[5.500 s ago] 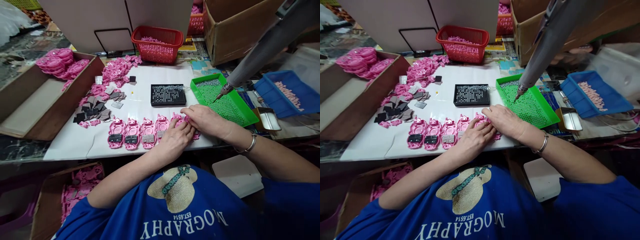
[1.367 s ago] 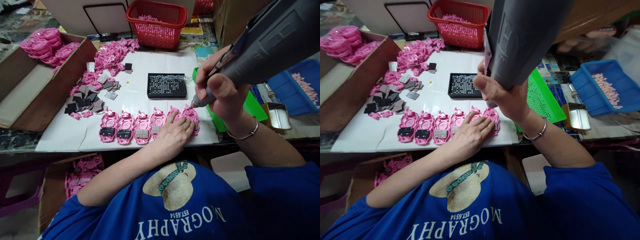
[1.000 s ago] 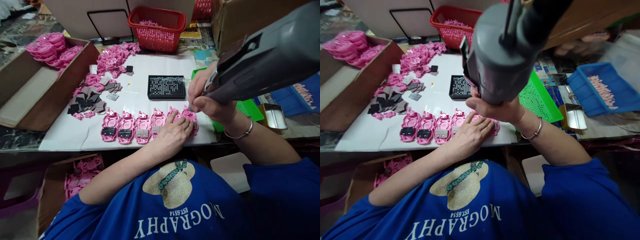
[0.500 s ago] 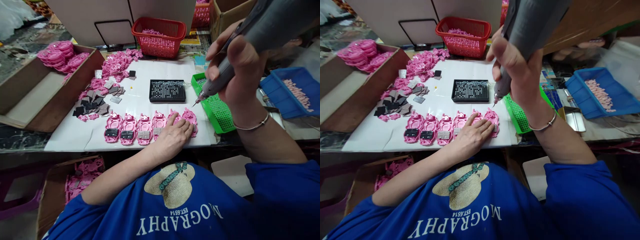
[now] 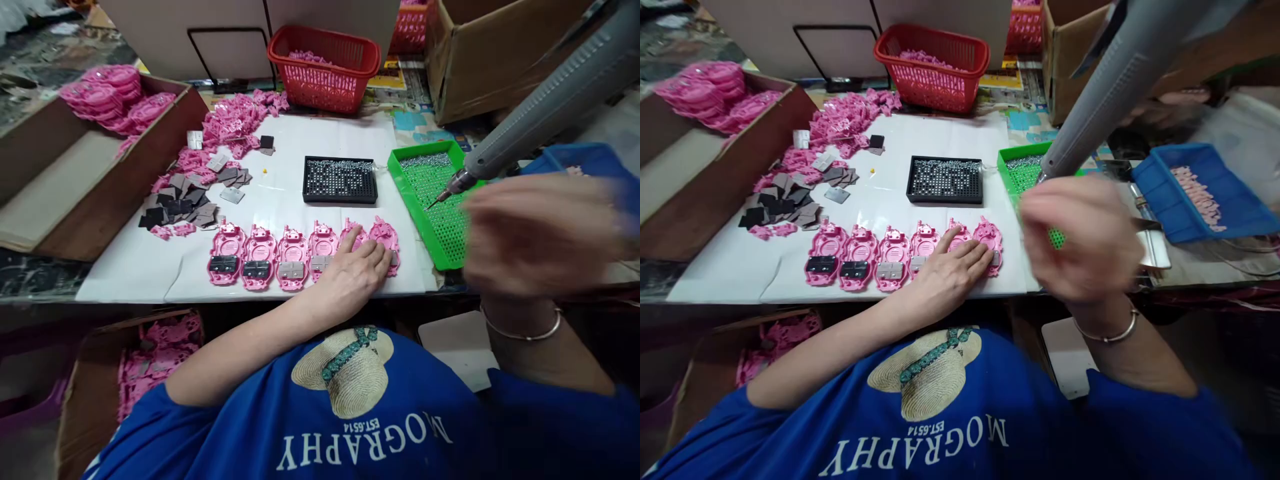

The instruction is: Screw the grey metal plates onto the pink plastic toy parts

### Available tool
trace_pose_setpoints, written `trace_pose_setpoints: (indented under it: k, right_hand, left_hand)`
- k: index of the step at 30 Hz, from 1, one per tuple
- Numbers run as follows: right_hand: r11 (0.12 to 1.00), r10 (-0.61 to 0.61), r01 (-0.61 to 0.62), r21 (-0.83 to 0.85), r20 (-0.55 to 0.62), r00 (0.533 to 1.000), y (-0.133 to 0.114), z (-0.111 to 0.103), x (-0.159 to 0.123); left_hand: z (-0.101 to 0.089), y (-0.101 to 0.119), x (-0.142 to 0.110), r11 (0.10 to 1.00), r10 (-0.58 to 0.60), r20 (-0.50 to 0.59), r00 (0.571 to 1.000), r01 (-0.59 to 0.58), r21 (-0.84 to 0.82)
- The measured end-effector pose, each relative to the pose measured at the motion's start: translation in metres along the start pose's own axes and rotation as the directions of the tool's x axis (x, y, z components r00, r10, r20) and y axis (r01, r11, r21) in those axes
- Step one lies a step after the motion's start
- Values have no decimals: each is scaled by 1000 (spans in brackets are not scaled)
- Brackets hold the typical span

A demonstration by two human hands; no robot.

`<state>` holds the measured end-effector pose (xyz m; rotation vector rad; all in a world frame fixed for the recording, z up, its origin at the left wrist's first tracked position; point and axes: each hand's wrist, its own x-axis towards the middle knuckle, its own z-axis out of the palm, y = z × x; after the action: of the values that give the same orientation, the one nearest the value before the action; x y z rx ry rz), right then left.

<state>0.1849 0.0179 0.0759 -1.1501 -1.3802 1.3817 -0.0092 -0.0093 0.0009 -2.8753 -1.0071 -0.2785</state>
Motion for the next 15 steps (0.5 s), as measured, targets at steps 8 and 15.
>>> trace_pose_setpoints:
  k: [8,15]
  right_hand:
    - [100,-50,288,-952,284,957,32,19,41]
    - [265,-32,272,-925,274,961,33,13,43]
  left_hand:
    - [1,0,0,1000,4,-10,1000,-4,1]
    - [1,-1,0,1000,8,5,1000,-8,-9]
